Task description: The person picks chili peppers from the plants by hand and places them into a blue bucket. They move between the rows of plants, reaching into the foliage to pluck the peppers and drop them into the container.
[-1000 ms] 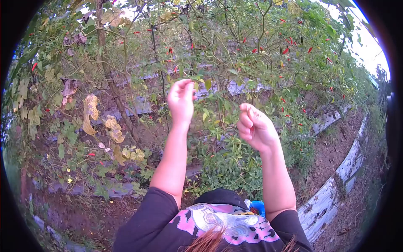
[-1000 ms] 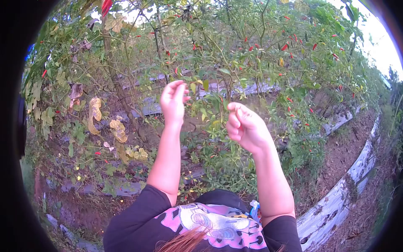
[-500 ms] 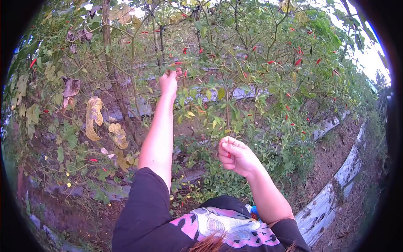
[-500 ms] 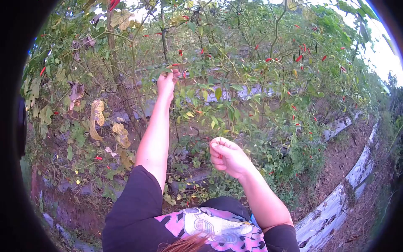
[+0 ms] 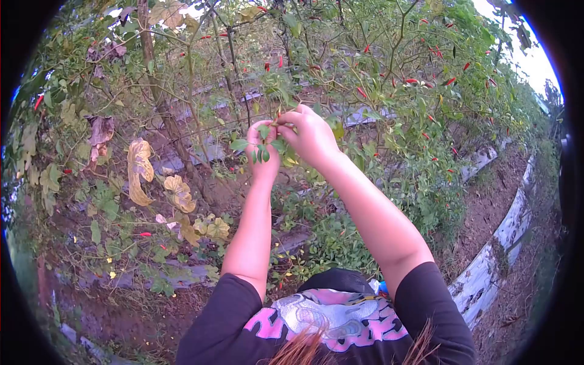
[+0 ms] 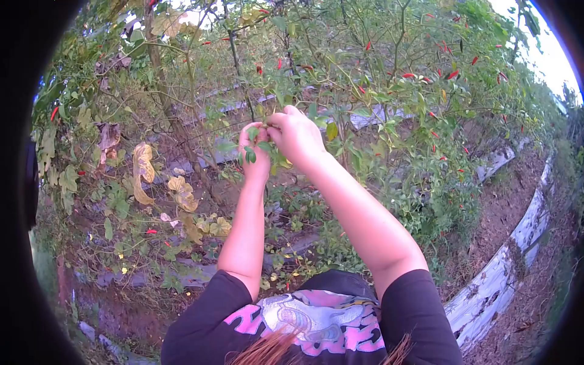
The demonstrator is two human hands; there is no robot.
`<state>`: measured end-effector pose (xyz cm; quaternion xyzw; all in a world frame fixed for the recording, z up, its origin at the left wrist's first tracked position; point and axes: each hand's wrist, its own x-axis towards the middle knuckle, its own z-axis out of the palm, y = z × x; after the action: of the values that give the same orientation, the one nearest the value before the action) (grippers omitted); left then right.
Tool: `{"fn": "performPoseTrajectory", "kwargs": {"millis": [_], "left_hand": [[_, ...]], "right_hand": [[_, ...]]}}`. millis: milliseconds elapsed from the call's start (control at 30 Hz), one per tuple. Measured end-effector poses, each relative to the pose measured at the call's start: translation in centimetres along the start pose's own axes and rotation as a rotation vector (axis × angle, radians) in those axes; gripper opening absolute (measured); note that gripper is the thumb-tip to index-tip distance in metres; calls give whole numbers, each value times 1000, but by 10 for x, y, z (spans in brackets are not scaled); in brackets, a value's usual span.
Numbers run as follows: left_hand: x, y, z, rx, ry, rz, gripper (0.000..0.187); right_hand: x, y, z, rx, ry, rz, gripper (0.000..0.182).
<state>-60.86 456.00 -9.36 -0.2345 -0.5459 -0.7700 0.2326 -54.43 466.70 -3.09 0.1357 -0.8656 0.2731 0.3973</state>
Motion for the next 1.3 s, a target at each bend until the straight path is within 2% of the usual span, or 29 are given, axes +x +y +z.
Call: {"fn": "performPoseTrajectory", "kwargs": {"millis": [133,233,333,433,467,567,600,700,733,833,867,967,1000,1100,1200,1300], "left_hand": [[-2,-12,-15,43,-39,-15,15],[1,-23,-21,-157,-107,-7,18],[4,-29,-26,-115,-40,-49,16],[5,-31,-29,-146,-46,-21,12],[5,-31,-31,-120,-41,-32,13],[4,-33,-34,-89,-26,-60,16],[3,-35,-34,-109,-21,-69,16],[-4,-37,-32,-128,-5,-92,17],[-7,-37,-31,-127,3,-100,17],[-19,-37,-27,-168,-1,-135,17],[-22,-37,-27,-184,-5,-133,16],[-31,-36,-28,-106,-24,-145,17],[-34,-39,-29,-87,-22,-129,16],[-37,-41,-33,-72,-2,-133,15],[-34,-30,-31,-182,55,-177,12],[-36,-26,-26,-204,59,-175,13]], "right_hand": [[1,-1,7,-77,-41,-54,15],[5,0,8,-121,-79,-78,12],[9,3,9,-123,-50,-122,9],[14,14,10,56,46,-131,12],[19,20,16,211,104,-36,8],[32,30,11,1166,-89,689,8],[34,37,14,1314,-163,710,8],[40,46,38,1575,-179,1004,8],[42,48,49,1478,-135,1045,10],[42,56,70,960,-145,858,19],[41,57,77,756,-72,776,25],[41,57,84,348,-87,543,30],[41,59,88,365,-98,557,36],[40,60,95,553,-25,584,30],[34,60,85,986,-81,782,21],[28,57,73,1071,-185,839,10]]}}
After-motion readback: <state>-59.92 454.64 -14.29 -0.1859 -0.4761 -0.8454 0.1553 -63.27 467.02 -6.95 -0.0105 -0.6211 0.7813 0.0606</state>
